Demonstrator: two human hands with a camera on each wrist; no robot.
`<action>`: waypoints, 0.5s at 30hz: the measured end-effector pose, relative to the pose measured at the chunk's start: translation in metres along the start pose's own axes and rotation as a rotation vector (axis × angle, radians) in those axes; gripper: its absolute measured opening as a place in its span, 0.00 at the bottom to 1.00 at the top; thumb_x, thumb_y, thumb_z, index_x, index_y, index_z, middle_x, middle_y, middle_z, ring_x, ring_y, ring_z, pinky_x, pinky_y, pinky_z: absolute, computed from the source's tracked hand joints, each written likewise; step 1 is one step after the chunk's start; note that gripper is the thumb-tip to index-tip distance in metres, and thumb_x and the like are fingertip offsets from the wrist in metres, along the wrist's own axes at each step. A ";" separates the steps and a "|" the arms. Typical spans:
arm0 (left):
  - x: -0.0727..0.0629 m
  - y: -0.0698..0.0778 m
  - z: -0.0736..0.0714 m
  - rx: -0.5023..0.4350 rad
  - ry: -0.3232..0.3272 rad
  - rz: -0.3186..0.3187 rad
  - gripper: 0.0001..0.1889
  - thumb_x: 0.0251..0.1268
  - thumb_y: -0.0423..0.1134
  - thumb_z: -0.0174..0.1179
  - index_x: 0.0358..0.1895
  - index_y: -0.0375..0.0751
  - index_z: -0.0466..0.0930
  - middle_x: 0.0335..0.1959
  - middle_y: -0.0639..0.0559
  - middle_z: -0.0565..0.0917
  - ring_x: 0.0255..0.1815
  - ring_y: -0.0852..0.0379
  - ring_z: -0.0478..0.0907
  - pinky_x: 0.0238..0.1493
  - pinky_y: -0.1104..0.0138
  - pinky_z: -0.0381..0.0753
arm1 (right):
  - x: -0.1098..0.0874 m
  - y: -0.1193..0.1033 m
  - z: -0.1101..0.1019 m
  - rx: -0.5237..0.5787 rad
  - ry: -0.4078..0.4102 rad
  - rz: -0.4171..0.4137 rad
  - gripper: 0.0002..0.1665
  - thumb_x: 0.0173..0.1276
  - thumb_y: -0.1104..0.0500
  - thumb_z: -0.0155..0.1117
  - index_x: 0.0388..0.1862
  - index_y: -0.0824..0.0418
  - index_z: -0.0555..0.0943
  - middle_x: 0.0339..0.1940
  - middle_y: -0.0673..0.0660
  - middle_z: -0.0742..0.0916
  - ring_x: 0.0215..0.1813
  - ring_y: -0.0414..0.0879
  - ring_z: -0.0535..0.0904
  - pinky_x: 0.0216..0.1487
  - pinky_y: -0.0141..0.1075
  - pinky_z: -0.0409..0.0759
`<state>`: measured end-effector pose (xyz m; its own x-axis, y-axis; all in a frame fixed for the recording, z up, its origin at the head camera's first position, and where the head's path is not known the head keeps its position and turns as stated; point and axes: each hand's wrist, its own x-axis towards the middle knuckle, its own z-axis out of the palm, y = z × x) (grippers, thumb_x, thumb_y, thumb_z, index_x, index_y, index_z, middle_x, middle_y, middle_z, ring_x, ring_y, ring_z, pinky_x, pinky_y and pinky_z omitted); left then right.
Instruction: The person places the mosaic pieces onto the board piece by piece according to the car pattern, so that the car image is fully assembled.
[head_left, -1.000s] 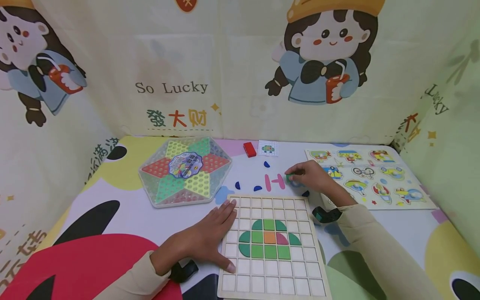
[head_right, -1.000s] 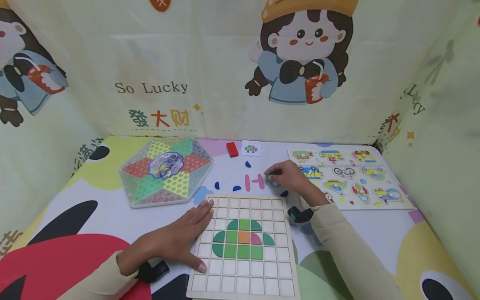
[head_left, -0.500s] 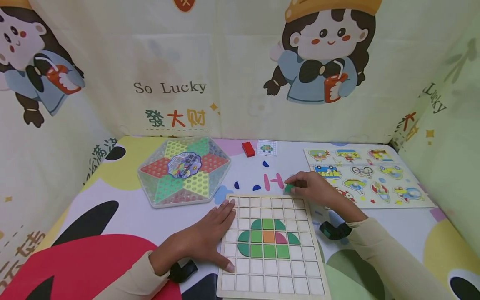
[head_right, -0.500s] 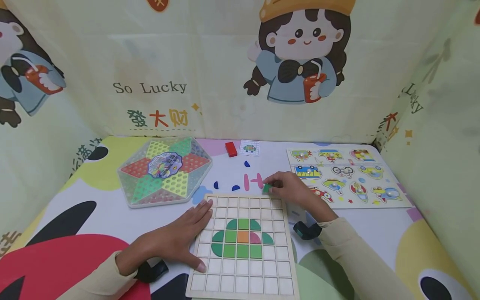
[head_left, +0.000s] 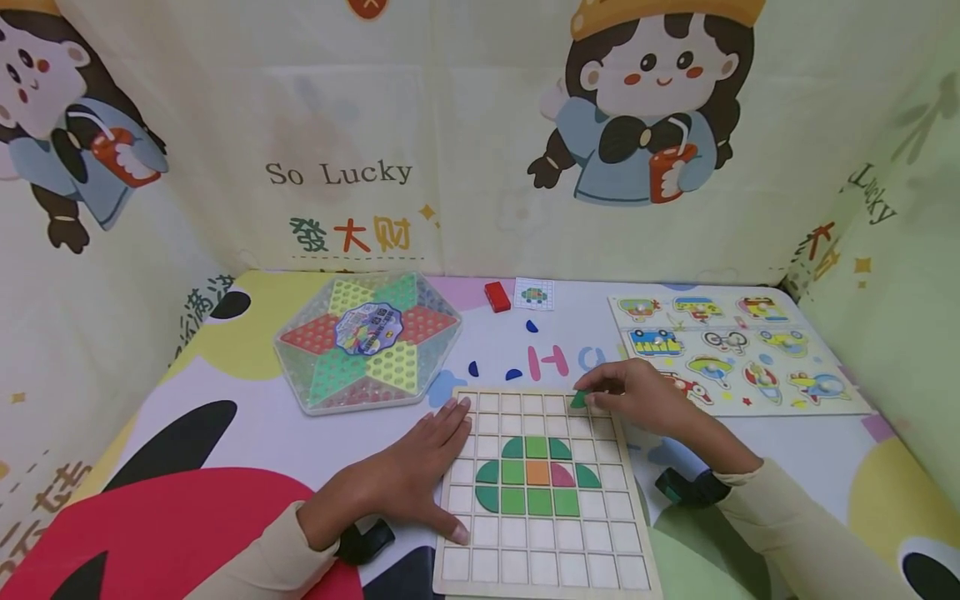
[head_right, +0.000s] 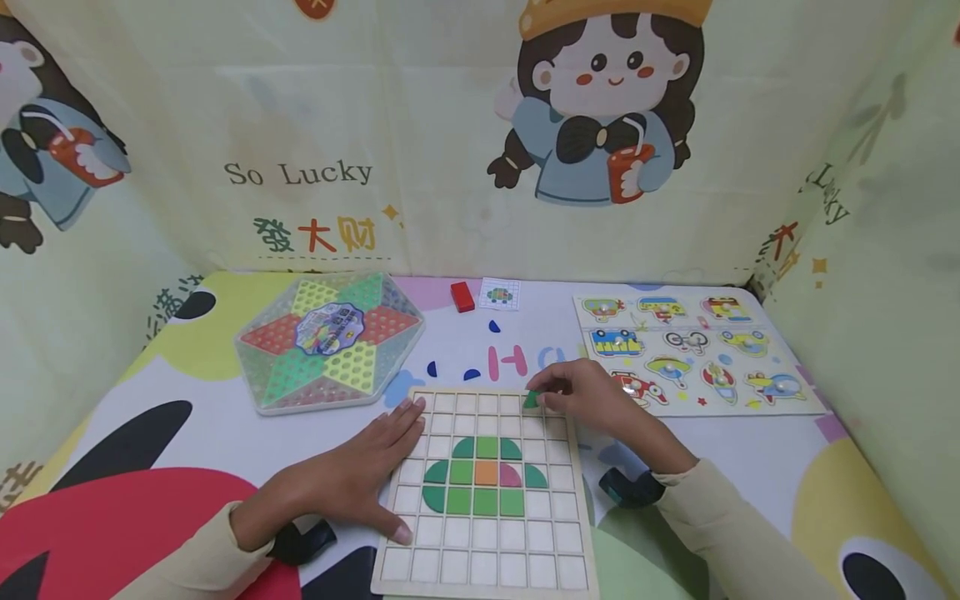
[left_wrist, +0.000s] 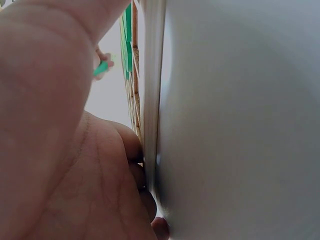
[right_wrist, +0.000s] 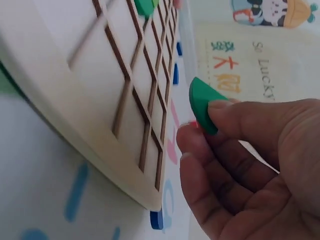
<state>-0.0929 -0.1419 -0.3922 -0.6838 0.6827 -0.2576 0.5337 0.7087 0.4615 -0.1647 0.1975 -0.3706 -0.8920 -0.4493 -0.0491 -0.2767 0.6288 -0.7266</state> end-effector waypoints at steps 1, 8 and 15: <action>0.000 0.000 0.000 0.000 0.001 0.000 0.65 0.44 0.73 0.65 0.78 0.38 0.43 0.80 0.48 0.35 0.78 0.50 0.27 0.73 0.49 0.38 | -0.003 -0.001 0.000 0.003 -0.006 -0.002 0.09 0.65 0.67 0.66 0.43 0.61 0.87 0.39 0.50 0.87 0.39 0.45 0.80 0.42 0.34 0.80; 0.000 0.003 0.000 -0.003 0.001 0.000 0.65 0.43 0.71 0.66 0.78 0.38 0.43 0.80 0.47 0.35 0.78 0.50 0.27 0.73 0.49 0.37 | -0.024 -0.002 0.005 0.022 -0.081 -0.063 0.09 0.65 0.67 0.67 0.42 0.58 0.87 0.40 0.48 0.87 0.41 0.45 0.79 0.43 0.32 0.80; -0.001 0.003 -0.002 -0.007 -0.002 -0.007 0.65 0.43 0.71 0.66 0.78 0.38 0.43 0.80 0.47 0.35 0.78 0.49 0.28 0.73 0.48 0.38 | -0.034 0.001 0.011 0.074 -0.135 -0.098 0.09 0.64 0.68 0.67 0.42 0.58 0.87 0.40 0.47 0.86 0.39 0.42 0.78 0.42 0.32 0.79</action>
<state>-0.0920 -0.1407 -0.3891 -0.6864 0.6783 -0.2624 0.5258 0.7120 0.4653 -0.1308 0.2065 -0.3774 -0.8044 -0.5907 -0.0633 -0.3290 0.5317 -0.7804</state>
